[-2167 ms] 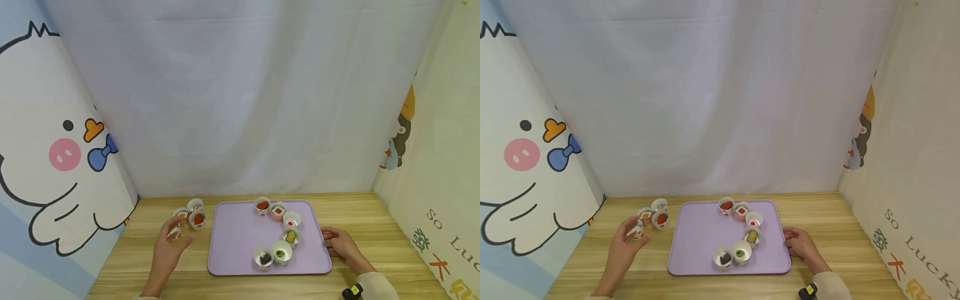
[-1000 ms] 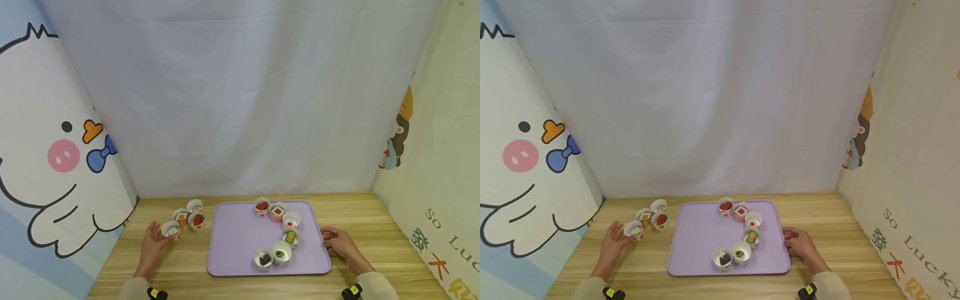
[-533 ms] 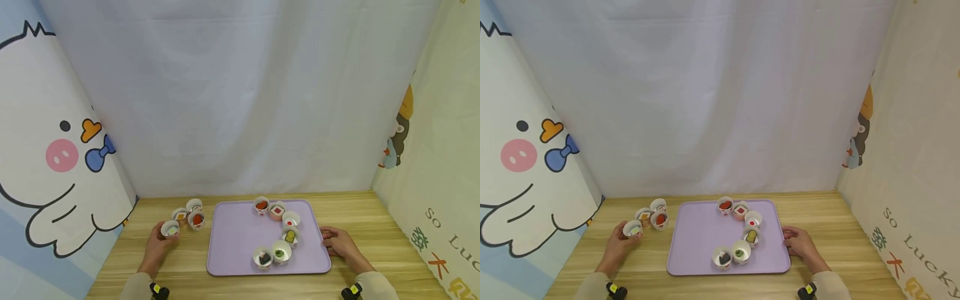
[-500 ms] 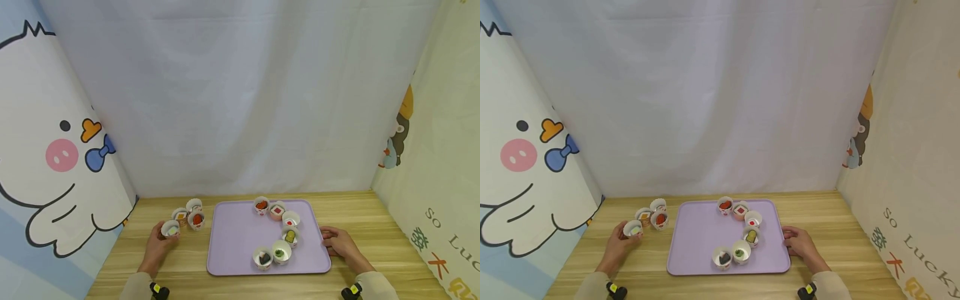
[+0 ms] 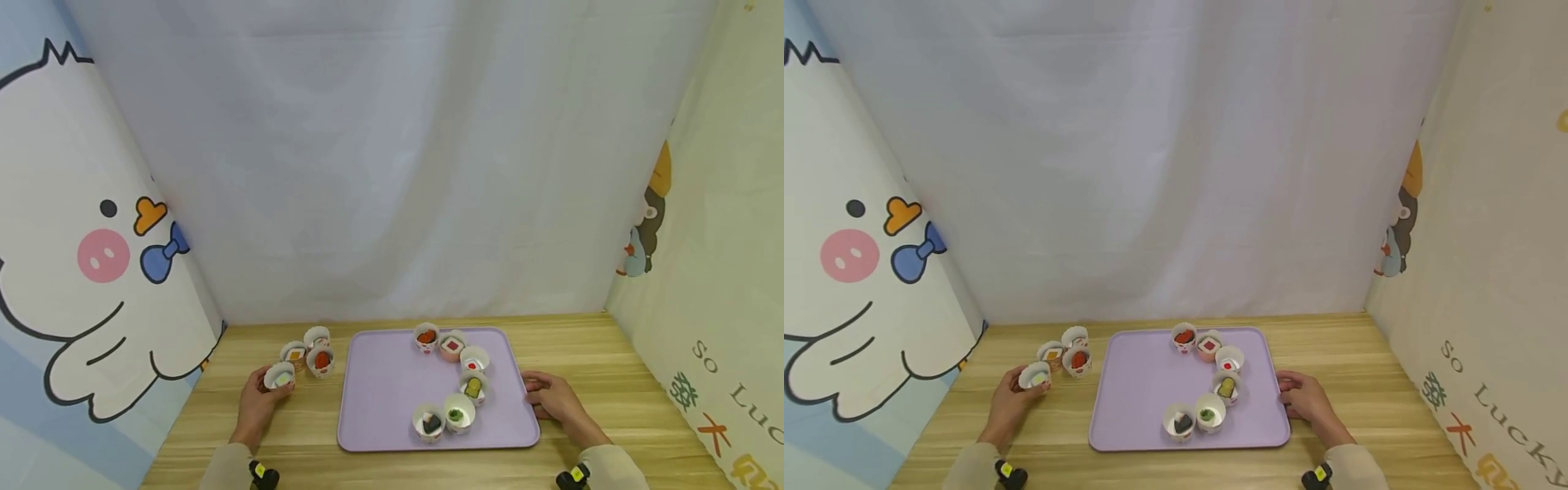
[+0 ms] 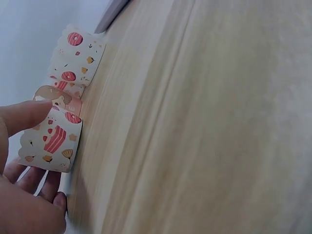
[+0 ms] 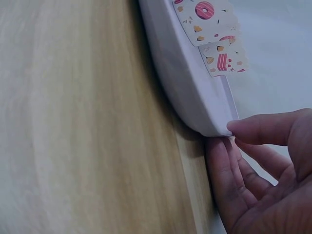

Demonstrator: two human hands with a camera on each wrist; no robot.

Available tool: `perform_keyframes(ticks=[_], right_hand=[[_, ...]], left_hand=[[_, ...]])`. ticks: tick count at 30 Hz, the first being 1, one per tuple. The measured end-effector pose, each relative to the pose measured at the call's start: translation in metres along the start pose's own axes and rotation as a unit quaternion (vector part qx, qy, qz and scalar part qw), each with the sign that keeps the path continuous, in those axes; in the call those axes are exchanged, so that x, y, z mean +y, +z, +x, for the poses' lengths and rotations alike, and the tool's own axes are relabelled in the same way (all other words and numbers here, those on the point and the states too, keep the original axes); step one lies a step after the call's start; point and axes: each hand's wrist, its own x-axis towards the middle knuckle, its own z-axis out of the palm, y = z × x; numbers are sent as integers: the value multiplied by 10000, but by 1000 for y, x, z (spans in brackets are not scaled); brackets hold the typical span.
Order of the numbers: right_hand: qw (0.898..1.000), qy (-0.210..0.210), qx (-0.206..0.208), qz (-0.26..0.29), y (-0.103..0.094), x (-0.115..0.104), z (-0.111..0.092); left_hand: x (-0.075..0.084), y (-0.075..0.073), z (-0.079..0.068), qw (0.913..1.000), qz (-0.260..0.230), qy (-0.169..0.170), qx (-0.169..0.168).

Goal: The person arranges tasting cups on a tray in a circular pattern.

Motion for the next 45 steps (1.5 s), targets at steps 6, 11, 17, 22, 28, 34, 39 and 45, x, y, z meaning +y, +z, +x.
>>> perform_keyframes(ticks=[6, 11, 17, 22, 28, 34, 39, 45], right_hand=[[10000, 15, -6, -84, 1, 1, 1], [9999, -22, -10, -101, 0, -1, -1], [9998, 8, 0, -200, 0, -4, -3], [9998, -2, -12, -204, 0, -5, -3], [9998, 15, -13, -185, 0, -5, -3], [9998, 49, -30, -206, -1, -6, -4], [9997, 49, -26, -226, -1, -4, -3], [9997, 38, -20, -224, -1, -1, -2]], left_hand=[[-5, -1, -2, 9998, -189, 53, 99], [1, -3, -11, 9996, -248, 78, 109], [22, -5, -31, 9994, -239, 216, 107], [37, -1, -44, 9989, -263, 365, -90], [54, 9, -60, 9965, -300, 704, -333], [65, 21, -71, 9915, -334, 1120, -564], [70, 33, -76, 9898, -407, 1143, -752], [73, 49, -81, 9897, -235, 998, -1004]])
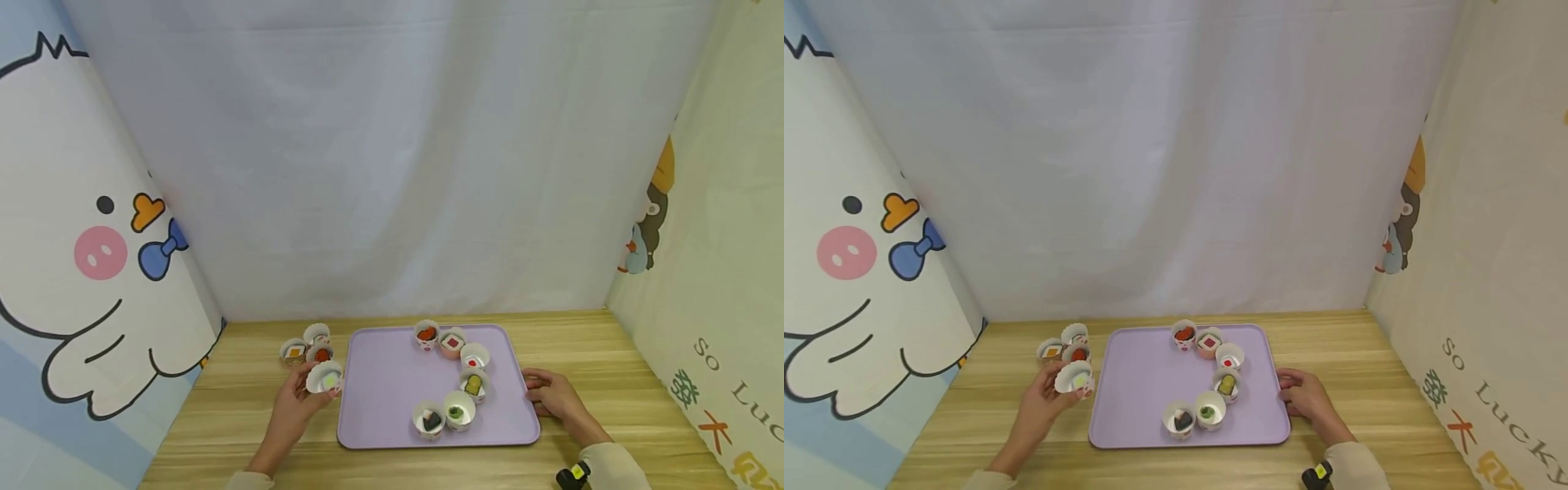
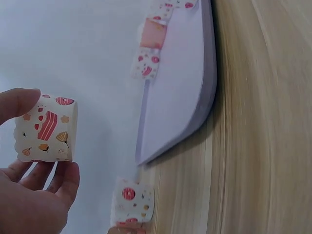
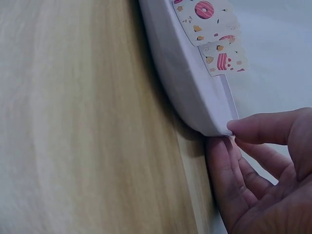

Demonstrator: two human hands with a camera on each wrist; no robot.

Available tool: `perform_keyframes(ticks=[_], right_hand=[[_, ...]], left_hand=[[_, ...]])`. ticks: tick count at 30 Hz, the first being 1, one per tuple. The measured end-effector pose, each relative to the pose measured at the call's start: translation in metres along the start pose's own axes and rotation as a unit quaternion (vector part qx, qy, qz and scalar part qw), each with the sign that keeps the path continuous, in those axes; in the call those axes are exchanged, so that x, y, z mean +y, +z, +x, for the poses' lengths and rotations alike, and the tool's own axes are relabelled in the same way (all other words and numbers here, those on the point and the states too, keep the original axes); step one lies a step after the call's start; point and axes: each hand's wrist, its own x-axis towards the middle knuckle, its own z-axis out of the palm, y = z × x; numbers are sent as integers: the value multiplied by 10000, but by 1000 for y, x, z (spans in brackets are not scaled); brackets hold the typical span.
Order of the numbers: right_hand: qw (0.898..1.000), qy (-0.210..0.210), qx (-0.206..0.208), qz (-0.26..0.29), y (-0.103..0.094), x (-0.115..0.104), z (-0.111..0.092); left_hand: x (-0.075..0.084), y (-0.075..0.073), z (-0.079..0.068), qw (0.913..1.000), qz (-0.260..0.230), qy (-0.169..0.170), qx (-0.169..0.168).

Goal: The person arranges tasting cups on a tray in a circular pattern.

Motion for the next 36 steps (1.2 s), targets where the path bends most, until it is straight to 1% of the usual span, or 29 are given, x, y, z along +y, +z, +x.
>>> perform_keyframes(ticks=[3, 6, 11, 15, 18, 22, 25, 29, 33, 36], right_hand=[[10000, 65, 12, 33, 0, 0, 1], [9999, 107, 22, 56, 0, 0, 1], [10000, 70, 23, 64, 0, 1, 2], [10000, 79, 27, 35, 0, 2, 3], [10000, 88, 27, 29, 1, 3, 3], [9999, 85, 15, 62, 1, 2, 3], [9999, 83, 24, 85, 0, 2, 3], [10000, 83, 20, 44, 0, 1, 2], [9999, 97, 32, 28, 0, 1, 2], [9999, 104, 38, 36, 0, 1, 3]], left_hand=[[2, 9, -1, 10000, -7, 78, -61], [3, 18, -1, 9997, -118, 164, -165], [2, 33, -1, 9990, -82, 229, -384], [1, 43, -1, 9983, -68, 242, -526], [-1, 50, -1, 9978, -62, 191, -634], [-3, 59, -1, 9967, 85, 236, -777], [-4, 65, -1, 9949, 343, 382, -871], [-7, 74, -1, 9929, 544, 470, -951], [-12, 84, 1, 9923, 559, 419, -1026], [-16, 89, 2, 9908, 718, 421, -1067]])
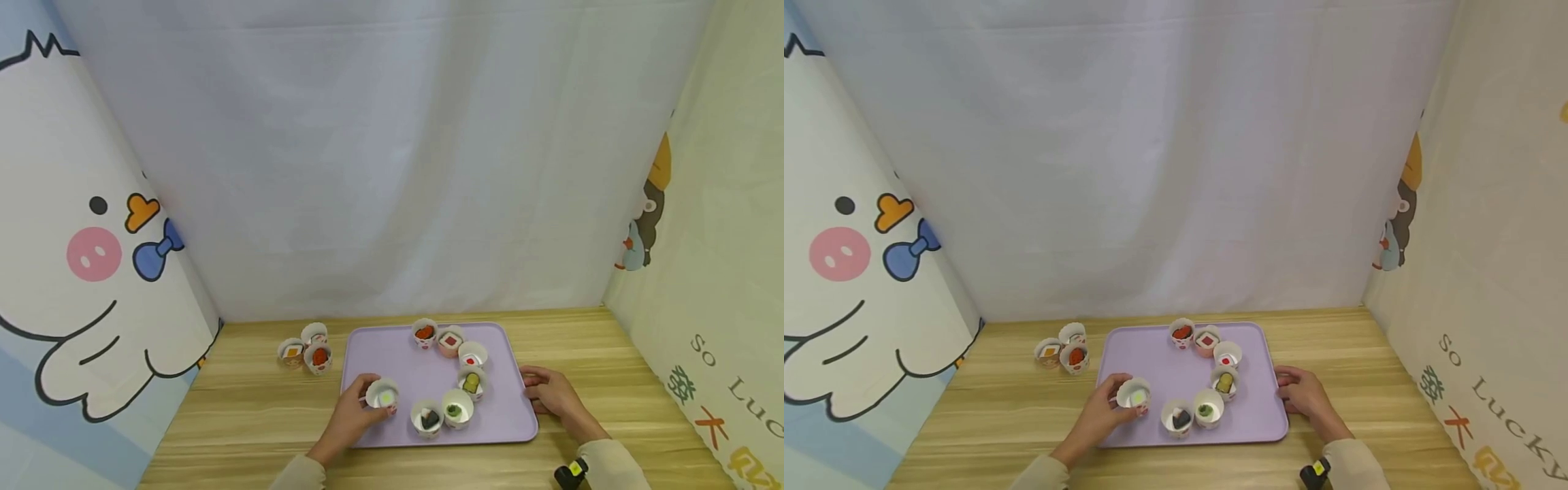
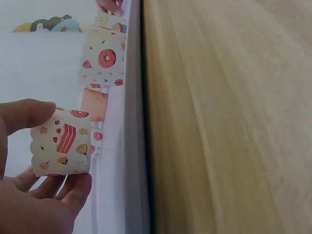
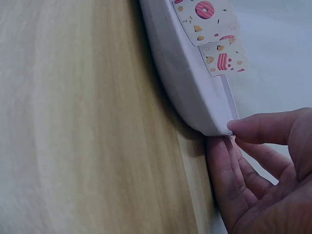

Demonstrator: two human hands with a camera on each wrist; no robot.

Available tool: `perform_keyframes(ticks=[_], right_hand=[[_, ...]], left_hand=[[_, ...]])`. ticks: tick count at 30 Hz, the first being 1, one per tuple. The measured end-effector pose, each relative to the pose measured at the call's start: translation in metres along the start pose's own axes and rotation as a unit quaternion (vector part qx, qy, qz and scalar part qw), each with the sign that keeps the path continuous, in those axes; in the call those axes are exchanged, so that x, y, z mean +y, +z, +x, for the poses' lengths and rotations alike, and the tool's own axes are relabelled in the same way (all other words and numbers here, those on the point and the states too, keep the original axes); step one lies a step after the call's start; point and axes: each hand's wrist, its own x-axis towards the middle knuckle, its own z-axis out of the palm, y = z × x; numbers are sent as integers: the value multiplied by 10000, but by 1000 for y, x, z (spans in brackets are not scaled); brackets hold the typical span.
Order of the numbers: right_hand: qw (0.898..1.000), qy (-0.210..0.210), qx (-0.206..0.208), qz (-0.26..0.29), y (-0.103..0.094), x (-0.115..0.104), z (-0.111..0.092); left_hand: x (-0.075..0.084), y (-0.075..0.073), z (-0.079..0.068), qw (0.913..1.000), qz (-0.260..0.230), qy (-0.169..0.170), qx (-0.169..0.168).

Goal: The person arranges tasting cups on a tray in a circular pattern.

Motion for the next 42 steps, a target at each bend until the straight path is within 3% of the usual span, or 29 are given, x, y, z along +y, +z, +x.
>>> perform_keyframes(ticks=[5, 22, 42], right_hand=[[10000, -8, -2, -36, 0, 0, 0], [10000, -30, 5, -74, -1, -2, -2], [9998, -173, 27, 55, 0, 0, -1]], left_hand=[[-6, 7, 2, 9995, 319, -14, -14], [-9, 24, 5, 9987, 458, 52, -222], [-3, 28, -1, 9986, 343, 30, -394]])
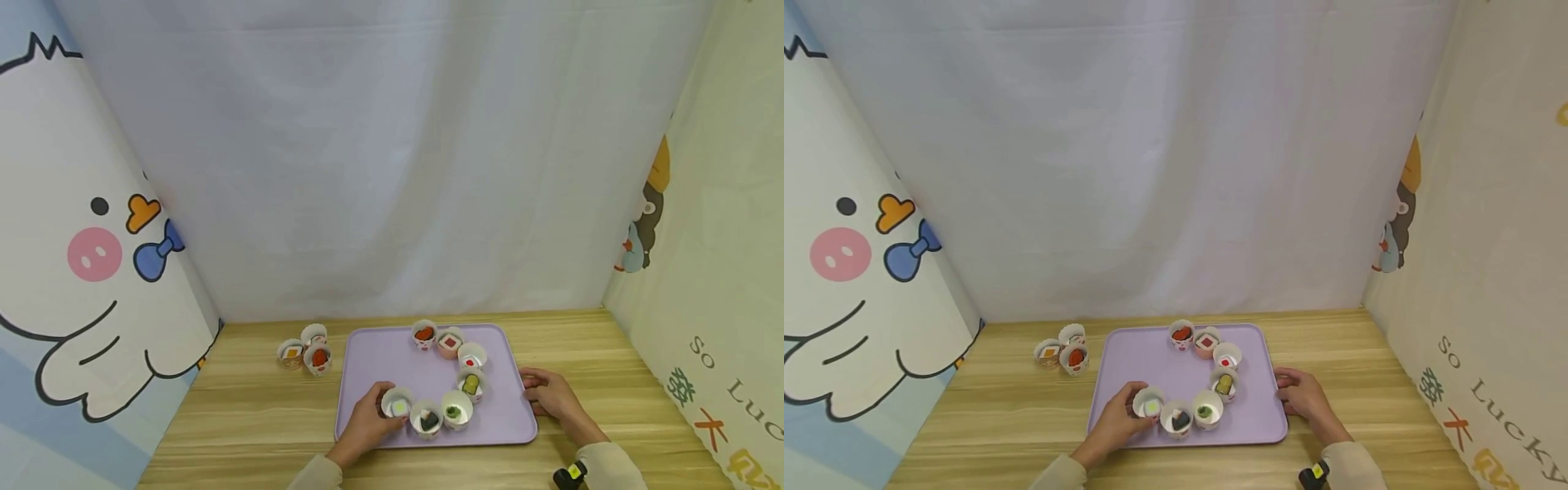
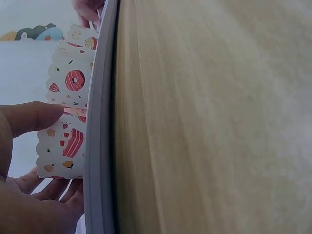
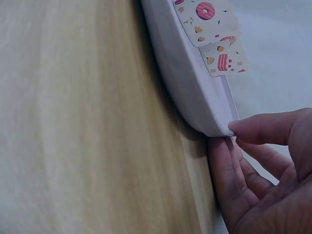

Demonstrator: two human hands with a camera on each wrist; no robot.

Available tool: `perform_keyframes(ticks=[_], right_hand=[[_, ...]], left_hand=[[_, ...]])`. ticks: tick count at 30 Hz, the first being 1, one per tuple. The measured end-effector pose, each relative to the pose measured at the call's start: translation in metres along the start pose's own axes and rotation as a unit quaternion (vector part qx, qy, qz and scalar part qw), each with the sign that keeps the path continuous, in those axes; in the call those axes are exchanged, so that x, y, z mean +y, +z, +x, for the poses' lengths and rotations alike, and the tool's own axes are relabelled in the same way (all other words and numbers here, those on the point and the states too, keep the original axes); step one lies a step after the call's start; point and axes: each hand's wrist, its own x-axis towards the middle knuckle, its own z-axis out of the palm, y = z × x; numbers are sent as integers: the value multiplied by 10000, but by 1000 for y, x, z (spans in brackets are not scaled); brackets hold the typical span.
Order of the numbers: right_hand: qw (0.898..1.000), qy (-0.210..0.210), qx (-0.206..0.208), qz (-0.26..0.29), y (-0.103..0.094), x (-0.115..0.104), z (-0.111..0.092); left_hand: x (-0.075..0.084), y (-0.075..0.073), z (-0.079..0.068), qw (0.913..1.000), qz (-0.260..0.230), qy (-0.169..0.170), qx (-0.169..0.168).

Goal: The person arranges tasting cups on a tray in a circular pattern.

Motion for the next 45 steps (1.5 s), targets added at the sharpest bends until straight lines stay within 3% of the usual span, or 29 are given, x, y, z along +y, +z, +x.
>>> perform_keyframes(ticks=[7, 17, 28, 39, 45], right_hand=[[10000, -23, -14, 8, 0, -1, -1], [10000, -17, 42, -64, 1, 2, 1], [10000, -39, 45, -74, 0, 3, 1], [9999, -14, 49, -124, 0, 3, 2], [9999, -33, 76, -130, 1, 3, 2]], left_hand=[[-3, -2, -1, 10000, 69, 27, 13], [-3, -7, -6, 9995, 133, 43, -270], [7, -35, -13, 9994, -235, 190, 165], [12, -73, -21, 9955, -461, -309, 768], [9, -95, -20, 9920, -464, -344, 1121]])
